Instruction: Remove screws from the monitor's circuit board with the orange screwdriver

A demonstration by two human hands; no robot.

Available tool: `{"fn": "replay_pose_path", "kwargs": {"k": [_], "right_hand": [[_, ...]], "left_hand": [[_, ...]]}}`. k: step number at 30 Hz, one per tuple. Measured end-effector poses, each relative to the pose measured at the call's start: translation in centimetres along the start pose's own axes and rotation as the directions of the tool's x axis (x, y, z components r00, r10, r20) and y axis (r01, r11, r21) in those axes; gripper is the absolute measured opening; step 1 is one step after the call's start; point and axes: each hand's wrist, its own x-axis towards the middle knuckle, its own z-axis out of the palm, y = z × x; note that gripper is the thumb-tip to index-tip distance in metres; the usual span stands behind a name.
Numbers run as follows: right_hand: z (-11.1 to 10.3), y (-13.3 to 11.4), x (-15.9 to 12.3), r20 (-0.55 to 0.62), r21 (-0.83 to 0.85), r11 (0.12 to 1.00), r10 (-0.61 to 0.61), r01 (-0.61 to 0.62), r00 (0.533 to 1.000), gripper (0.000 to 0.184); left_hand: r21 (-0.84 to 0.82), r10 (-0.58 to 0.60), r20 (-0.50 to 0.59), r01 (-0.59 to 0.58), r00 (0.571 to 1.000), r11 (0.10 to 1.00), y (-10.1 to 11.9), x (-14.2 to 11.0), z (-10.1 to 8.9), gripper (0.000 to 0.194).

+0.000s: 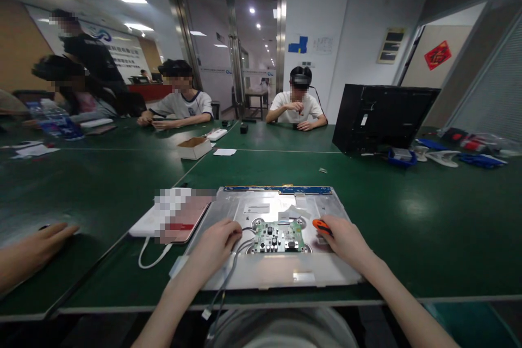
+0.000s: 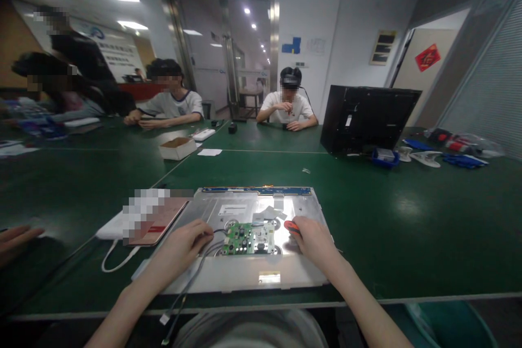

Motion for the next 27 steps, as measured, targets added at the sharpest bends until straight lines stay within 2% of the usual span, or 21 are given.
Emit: {"fn": "replay_pose_path", "kwargs": {"k": [7, 16, 21, 27], "right_hand": [[-1.7, 1.5, 1.6, -0.017, -0.07, 0.993, 0.09, -0.091, 0.996, 0.027], [-2.2, 2.2, 4.5, 0.009, -0.139, 0.982, 0.131, -0.128, 0.991, 0.023], [-1.9, 2.1, 4.9, 0.012, -0.164, 0.978, 0.135, -0.132, 0.991, 0.02], [-2.3, 2.1, 4.9, 0.023, -0.17, 0.98, 0.108, -0.103, 0.994, 0.021]], "left_hand": [[0.005, 0.007, 0.002, -0.007, 1.0, 1.0, -0.1, 0.4, -0.3, 0.021], [0.007, 0.084, -0.032, -0.083, 0.996, 0.996, 0.8, 3.2, -0.8, 0.016], [0.04, 0.107, 0.014, -0.108, 0.994, 0.993, 0.9, 4.8, -1.2, 0.02], [0.042, 0.095, 0.133, -0.101, 0.987, 0.994, 0.5, 5.9, -1.8, 0.021]]}}
